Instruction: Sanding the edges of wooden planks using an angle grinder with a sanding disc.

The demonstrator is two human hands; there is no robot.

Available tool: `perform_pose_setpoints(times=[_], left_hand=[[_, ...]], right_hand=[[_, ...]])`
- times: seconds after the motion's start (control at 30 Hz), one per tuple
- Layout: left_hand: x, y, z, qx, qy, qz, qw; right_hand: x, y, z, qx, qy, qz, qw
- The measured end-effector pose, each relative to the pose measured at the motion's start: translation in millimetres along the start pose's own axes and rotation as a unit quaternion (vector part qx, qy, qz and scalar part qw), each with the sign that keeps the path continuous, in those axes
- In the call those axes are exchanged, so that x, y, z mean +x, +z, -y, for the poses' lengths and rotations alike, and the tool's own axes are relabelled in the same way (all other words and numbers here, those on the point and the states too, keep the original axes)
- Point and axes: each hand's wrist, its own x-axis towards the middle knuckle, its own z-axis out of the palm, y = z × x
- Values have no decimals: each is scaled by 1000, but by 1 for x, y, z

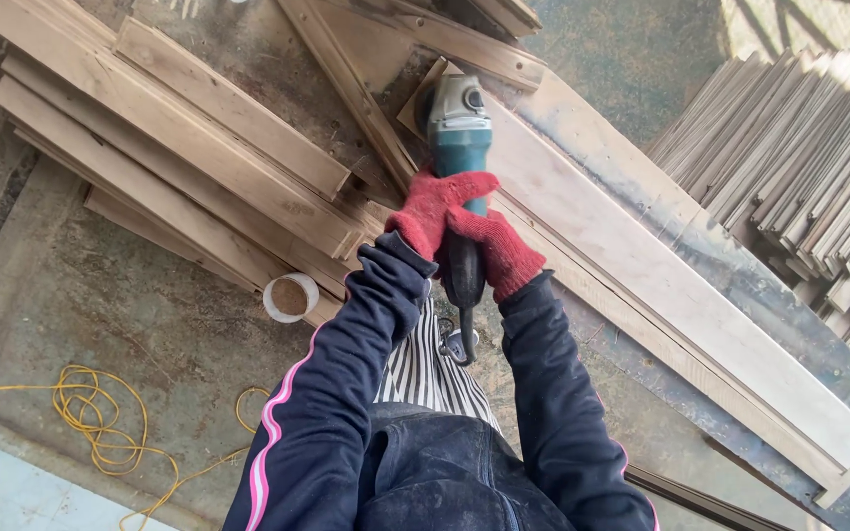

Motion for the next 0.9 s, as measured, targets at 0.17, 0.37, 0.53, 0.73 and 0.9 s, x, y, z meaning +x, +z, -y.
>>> perform_pose_setpoints(times=[0.17, 0.37, 0.53, 0.73, 0.9], left_hand=[[-22, 44, 56, 31, -44, 49, 997], [-44, 97, 121, 159, -120, 153, 968], [-37, 77, 98, 102, -99, 102, 985], [-25, 56, 45, 128, -37, 8, 991], [-33, 86, 102, 91, -91, 111, 985]], right_hand=[[-42, -56, -12, 27, 24, -52, 998], [-54, -181, -101, 138, 38, -168, 975], [-67, -97, -38, 151, 20, -127, 980], [1, -88, -54, 94, -5, -42, 995], [-64, -112, -40, 133, 10, -106, 985]])
